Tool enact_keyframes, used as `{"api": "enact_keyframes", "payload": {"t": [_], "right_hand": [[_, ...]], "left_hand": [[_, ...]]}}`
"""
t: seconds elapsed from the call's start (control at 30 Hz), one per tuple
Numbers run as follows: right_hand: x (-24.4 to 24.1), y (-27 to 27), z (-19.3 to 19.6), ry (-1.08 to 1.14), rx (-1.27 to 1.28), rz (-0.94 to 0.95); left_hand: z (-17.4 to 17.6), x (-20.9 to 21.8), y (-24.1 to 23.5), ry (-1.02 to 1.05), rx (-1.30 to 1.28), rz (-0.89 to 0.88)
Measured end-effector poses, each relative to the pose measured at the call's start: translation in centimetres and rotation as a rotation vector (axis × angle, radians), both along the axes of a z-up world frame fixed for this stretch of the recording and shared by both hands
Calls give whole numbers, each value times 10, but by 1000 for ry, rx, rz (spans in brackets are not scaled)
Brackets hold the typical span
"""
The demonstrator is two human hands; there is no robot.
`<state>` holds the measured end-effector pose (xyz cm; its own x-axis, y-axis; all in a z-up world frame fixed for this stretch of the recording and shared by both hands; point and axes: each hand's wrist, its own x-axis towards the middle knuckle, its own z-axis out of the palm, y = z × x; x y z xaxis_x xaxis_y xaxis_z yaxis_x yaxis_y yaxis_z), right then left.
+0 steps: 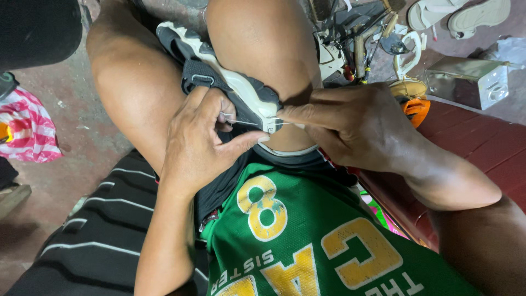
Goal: The person sits on the floor and sews a sneaker using a needle and white thread. They repeatedly push the needle through the shoe's upper material and pull the thread tight to secure the stitches.
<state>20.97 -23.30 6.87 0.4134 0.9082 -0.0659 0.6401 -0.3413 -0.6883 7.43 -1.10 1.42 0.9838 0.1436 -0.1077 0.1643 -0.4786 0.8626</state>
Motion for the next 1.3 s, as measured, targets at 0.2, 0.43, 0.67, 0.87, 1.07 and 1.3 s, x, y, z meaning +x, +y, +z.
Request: {"api": "enact_keyframes", "payload": {"t": [0.2,0.43,0.67,0.87,1.07,1.3], "right_hand": [[0,8,10,-25,-81,-5],[8,19,27,-205,-195,164],[23,28,6,-280,-74,289],[31,22,3,-107,-114,249],[27,22,-6,-106,-139,157],[20,24,-13,-41,-56,121]], "left_hand": [[2,-1,-1,7,26,8],[1,-2,-3,-40,167,-22],[4,0,-4,-76,186,-19],[10,-1,11,19,-71,-81],[8,4,15,-39,-43,-86],[4,5,12,-49,-51,-54]]}}
